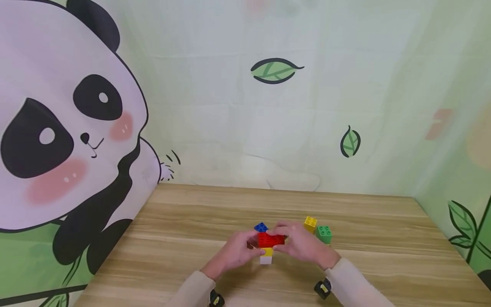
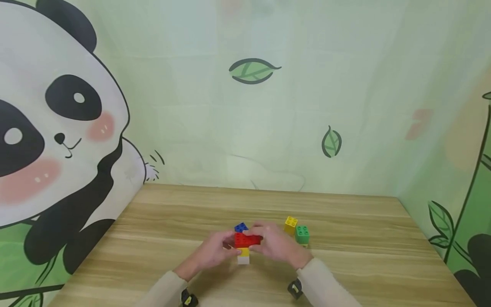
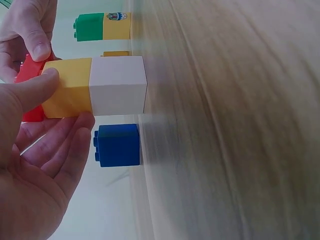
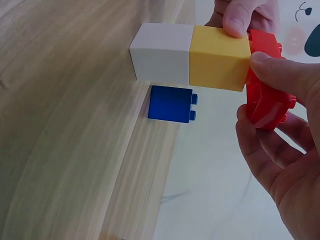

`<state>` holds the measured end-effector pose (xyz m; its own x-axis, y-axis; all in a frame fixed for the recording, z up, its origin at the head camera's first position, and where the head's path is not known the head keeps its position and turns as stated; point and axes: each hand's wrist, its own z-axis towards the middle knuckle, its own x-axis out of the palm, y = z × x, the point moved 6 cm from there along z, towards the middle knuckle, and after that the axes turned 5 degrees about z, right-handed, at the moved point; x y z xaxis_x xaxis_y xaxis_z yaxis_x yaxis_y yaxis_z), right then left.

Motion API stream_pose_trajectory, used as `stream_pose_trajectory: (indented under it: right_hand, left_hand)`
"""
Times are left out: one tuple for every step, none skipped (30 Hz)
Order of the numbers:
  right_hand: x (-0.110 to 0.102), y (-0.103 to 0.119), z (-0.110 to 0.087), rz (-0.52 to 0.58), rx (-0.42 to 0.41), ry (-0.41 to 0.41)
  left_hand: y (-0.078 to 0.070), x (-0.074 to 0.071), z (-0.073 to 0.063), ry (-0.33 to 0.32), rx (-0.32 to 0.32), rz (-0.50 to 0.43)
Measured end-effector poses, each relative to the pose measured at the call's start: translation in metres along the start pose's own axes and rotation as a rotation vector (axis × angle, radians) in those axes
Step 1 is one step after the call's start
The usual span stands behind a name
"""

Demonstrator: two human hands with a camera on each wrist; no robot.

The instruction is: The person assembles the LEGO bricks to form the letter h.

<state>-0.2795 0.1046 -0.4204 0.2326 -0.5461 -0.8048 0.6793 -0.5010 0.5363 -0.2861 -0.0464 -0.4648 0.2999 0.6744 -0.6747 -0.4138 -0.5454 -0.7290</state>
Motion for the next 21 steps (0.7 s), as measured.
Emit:
stream_pose_trajectory:
  right_hand:
    - [-0.0002,-0.0005,-0.0002,0.013,0.008,0.006]
    - [-0.0002,-0.0015,-0.0003,0.024,0.015,0.013]
    - [-0.0003,-0.0023,-0.0004,0.032,0.022,0.02]
    - [-0.0004,-0.0032,-0.0004,0.038,0.029,0.025]
    - [-0.0009,-0.0036,-0.0003,0.044,0.035,0.031]
    - [-0.0009,-0.0043,-0.0001,0.045,0.041,0.036]
    - [-0.0011,-0.0048,-0.0002,0.044,0.045,0.039]
    - [-0.0012,-0.0049,-0.0002,0.04,0.045,0.039]
    - [-0.0015,-0.0046,-0.0003,0.036,0.043,0.039]
    - [-0.0017,-0.0041,-0.0003,0.032,0.037,0.036]
    - [-0.0017,-0.0038,-0.0004,0.027,0.031,0.033]
    - [-0.0015,-0.0038,-0.0005,0.021,0.025,0.029]
    - [-0.0016,-0.0032,-0.0007,0.017,0.015,0.023]
    - [-0.0018,-0.0027,-0.0006,0.012,0.005,0.016]
    - [-0.0021,-0.0023,-0.0008,0.009,-0.002,0.009]
    - [-0.0026,-0.002,-0.0008,0.009,-0.006,0.002]
    - [-0.0029,-0.0019,-0.001,0.009,-0.012,-0.005]
    - [-0.0034,-0.0017,-0.0013,0.009,-0.016,-0.01]
    - [-0.0039,-0.0015,-0.0016,0.012,-0.018,-0.015]
    - [-0.0043,-0.0017,-0.0019,0.014,-0.016,-0.019]
    - [-0.0044,-0.0021,-0.0022,0.018,-0.014,-0.021]
  left_hand:
    - [-0.0002,0.0,-0.0002,0.0,0.002,0.001]
    - [-0.0002,0.0002,0.0,-0.001,0.003,0.003]
    - [-0.0002,0.0004,0.0,0.0,0.005,0.003]
    - [-0.0001,0.0007,0.0002,0.0,0.005,0.004]
    - [0.0,0.0009,0.0003,0.0,0.004,0.007]
    - [0.0002,0.0011,0.0005,0.0,0.003,0.007]
    - [0.0005,0.0015,0.0009,0.001,0.001,0.007]
    - [0.0007,0.0018,0.0011,0.002,-0.001,0.004]
    - [0.0008,0.002,0.0011,0.004,-0.002,-0.001]
    - [0.0011,0.0024,0.0012,0.004,-0.003,-0.002]
    - [0.0015,0.0026,0.0011,0.005,-0.006,-0.003]
    - [0.0019,0.0028,0.001,0.005,-0.007,-0.004]
    - [0.0023,0.0031,0.001,0.005,-0.006,-0.004]
    - [0.0025,0.0031,0.001,0.005,-0.008,-0.005]
    - [0.0029,0.0032,0.0009,0.005,-0.009,-0.003]
    - [0.0028,0.0031,0.001,0.003,-0.005,-0.002]
    - [0.0029,0.003,0.001,0.003,-0.007,-0.003]
    - [0.0029,0.0029,0.0012,0.003,-0.006,-0.005]
    - [0.0029,0.0029,0.0015,0.002,-0.006,-0.006]
    - [0.0029,0.0029,0.0017,0.003,-0.007,-0.009]
    - [0.0029,0.003,0.002,0.003,-0.004,-0.012]
